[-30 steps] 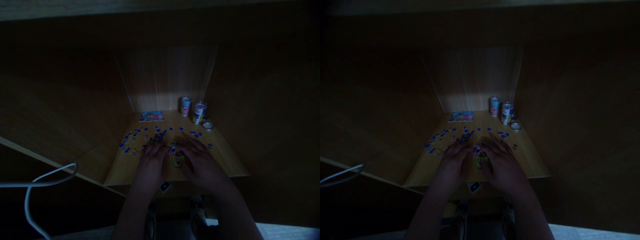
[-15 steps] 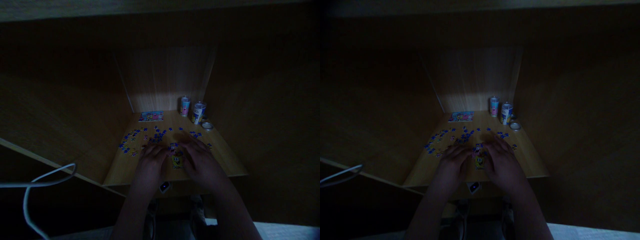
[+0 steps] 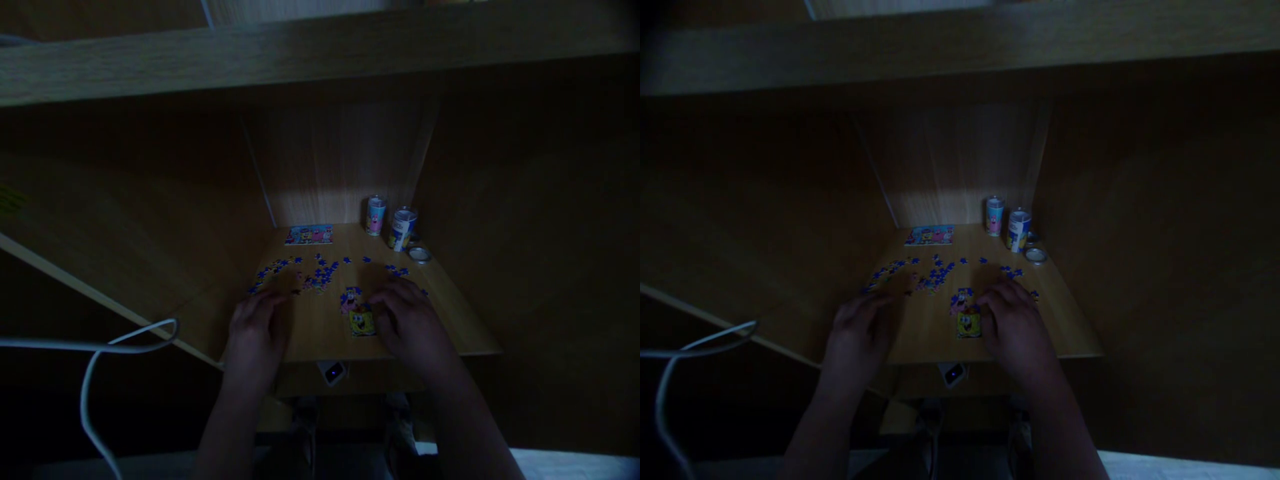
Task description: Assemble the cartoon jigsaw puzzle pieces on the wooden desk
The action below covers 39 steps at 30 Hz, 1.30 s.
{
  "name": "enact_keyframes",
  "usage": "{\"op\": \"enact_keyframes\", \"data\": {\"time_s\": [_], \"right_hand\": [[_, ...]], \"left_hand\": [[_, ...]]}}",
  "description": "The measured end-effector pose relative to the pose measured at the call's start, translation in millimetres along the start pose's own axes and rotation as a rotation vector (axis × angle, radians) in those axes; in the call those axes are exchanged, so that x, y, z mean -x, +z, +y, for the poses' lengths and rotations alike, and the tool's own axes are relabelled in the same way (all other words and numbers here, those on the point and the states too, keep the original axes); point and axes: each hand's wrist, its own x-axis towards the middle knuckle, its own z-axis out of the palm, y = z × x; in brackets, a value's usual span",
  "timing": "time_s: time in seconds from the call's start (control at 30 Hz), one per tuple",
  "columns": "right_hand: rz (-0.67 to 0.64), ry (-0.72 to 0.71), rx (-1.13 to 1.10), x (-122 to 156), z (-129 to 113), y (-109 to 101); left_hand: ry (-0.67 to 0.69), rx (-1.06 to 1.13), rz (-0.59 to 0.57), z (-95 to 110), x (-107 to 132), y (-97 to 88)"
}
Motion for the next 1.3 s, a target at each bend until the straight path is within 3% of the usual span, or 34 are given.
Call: {"op": "enact_keyframes", "data": {"time_s": [0.1,0.27,0.47,0.9,1.2,1.3], "right_hand": [[0.007,0.002,-0.014,0,2,2],[0.005,-0.006,-0.003,1,4,4],[-0.008,0.001,0.039,1,0,5],[-0.005,-0.021,0.033,1,1,5],[-0.038,-0.022,0.04,0,0,3],[-0.042,-0.028,0.038,0,1,4]], "left_hand": [[0.114,0.054,-0.086,-1,-5,6.7],[0.296,0.112,-0.248,21,-9,17.4],[0.256,0.101,-0.289,39,-10,19.3],[0.139,0.107,-0.233,38,-10,20.1],[0.288,0.233,-0.335,36,-12,11.9],[0.28,0.291,-0.324,33,-12,12.6]]}}
